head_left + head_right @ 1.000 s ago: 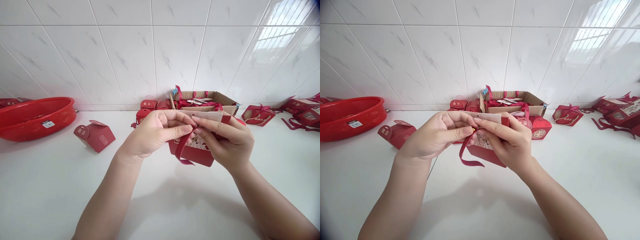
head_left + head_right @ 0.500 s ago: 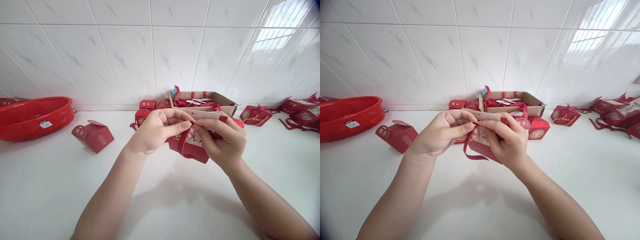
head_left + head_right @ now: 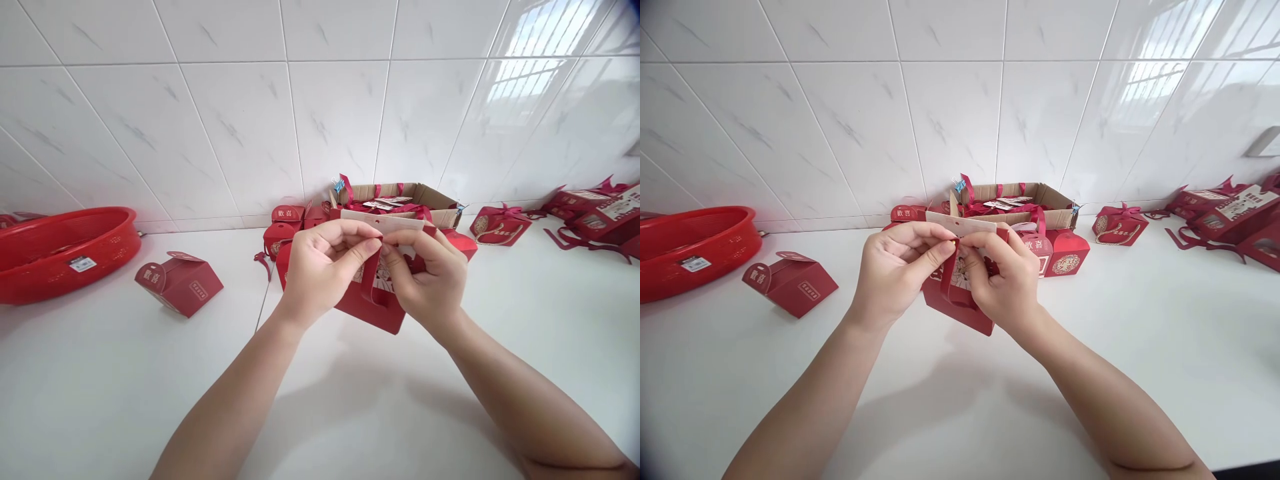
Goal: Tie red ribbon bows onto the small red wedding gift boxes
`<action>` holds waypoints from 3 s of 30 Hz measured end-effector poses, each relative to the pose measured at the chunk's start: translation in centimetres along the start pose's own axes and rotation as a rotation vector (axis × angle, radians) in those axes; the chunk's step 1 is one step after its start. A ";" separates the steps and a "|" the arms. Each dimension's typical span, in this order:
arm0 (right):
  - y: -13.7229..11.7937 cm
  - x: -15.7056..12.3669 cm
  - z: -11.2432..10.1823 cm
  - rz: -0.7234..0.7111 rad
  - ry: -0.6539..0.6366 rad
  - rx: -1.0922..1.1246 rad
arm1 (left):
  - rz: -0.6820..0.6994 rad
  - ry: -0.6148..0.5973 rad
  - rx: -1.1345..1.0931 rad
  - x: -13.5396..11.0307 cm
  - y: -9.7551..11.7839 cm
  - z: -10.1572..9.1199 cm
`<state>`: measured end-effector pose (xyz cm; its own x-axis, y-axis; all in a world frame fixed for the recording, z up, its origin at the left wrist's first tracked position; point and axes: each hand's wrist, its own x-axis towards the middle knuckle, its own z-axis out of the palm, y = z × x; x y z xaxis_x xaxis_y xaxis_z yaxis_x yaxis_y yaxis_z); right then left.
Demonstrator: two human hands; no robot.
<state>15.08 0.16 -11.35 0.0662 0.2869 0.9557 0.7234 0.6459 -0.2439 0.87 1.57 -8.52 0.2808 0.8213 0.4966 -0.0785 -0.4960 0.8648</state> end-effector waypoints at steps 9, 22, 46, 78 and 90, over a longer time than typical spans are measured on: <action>-0.4 -2.9 3.1 0.077 -0.146 0.162 | -0.246 -0.271 0.386 -0.3 2.2 -4.6; 0.4 -5.1 4.9 0.126 -0.160 0.288 | -0.201 -0.335 0.389 -0.1 2.4 -6.3; 1.5 -8.2 6.6 0.629 -0.235 0.564 | -0.265 -0.311 0.652 1.1 0.6 -7.9; 2.3 -5.4 5.5 0.069 -0.306 0.369 | -0.314 -0.345 0.702 1.2 0.1 -7.7; 2.3 -5.8 5.5 0.211 -0.323 0.366 | -0.283 -0.356 0.655 1.3 -0.5 -7.6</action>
<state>12.59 3.92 -18.36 -0.0722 0.6035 0.7941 0.4262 0.7385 -0.5225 -5.98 5.05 -7.70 0.5032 0.8564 0.1156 0.5886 -0.4376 0.6798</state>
